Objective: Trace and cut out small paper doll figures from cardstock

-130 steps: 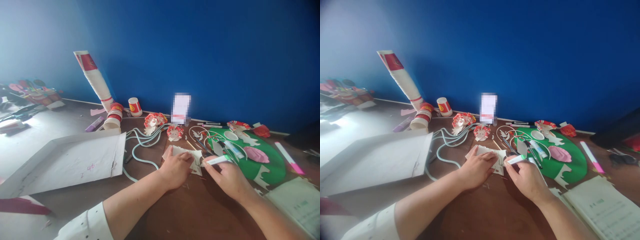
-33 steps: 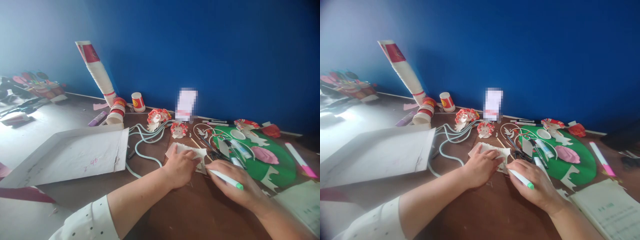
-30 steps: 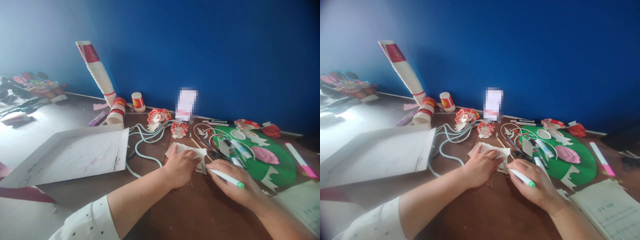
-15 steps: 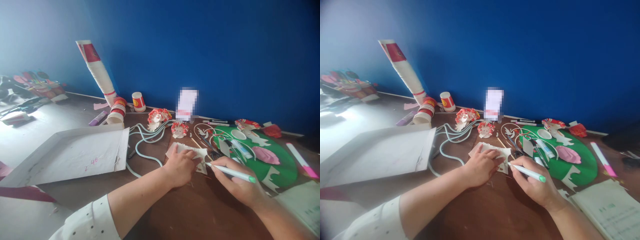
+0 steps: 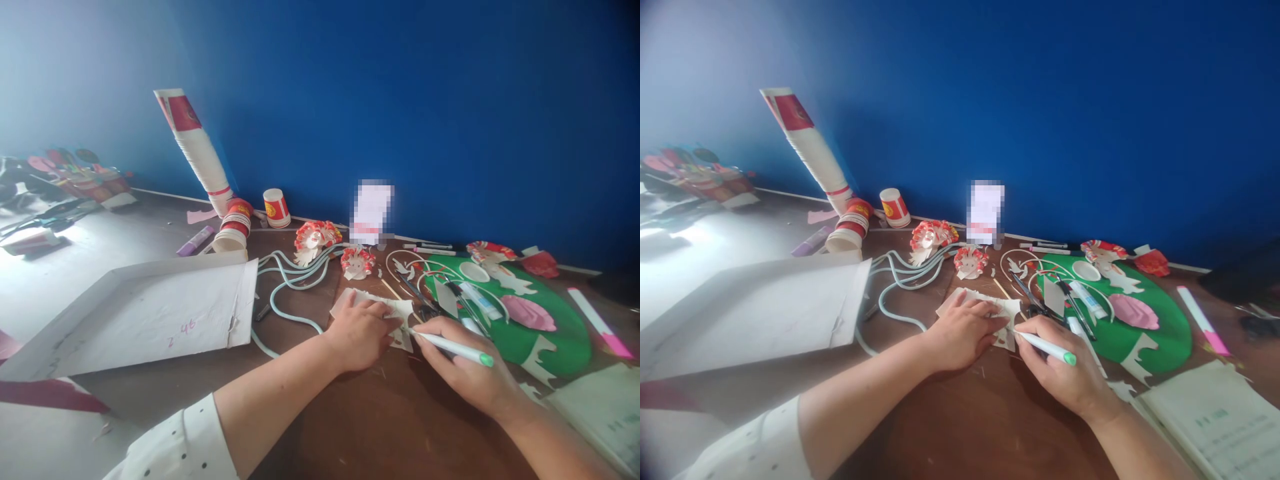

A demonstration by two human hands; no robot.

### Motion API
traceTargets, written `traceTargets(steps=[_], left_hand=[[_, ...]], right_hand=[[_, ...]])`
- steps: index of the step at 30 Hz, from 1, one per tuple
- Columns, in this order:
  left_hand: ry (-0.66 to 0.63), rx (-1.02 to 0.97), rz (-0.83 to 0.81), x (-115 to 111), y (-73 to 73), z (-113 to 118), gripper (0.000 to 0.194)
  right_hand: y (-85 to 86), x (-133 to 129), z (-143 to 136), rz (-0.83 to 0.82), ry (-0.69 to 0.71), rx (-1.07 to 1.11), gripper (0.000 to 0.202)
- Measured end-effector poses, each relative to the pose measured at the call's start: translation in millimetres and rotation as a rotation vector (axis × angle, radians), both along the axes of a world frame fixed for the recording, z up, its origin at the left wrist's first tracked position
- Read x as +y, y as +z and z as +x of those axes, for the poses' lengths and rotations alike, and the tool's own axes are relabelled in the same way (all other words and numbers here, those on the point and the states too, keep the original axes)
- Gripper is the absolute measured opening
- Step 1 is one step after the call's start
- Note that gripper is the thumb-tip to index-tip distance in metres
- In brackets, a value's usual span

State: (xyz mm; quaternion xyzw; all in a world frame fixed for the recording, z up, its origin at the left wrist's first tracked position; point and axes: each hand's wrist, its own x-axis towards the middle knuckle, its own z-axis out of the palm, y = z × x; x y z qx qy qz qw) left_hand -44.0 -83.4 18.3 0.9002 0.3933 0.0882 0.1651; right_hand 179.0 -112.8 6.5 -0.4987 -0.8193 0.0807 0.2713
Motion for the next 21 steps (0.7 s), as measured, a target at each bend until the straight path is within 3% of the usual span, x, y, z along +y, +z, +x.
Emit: traceTargets(steps=[5, 11, 21], left_hand=[[0.007, -0.025, 0.002, -0.2, -2.5, 0.0, 0.040], [0.071, -0.098, -0.015, -3.0, -7.8, 3.0, 0.055], [0.028, -0.025, 0.038, -3.8, -1.2, 4.2, 0.024]], right_hand=[[-0.3, 1.5, -1.6, 0.034, 0.017, 0.014, 0.009], [1.9, 1.6, -3.2, 0.081, -0.028, 0.043, 0.008], [-0.9, 6.1, -7.3, 0.116, -0.073, 0.052, 0.010]])
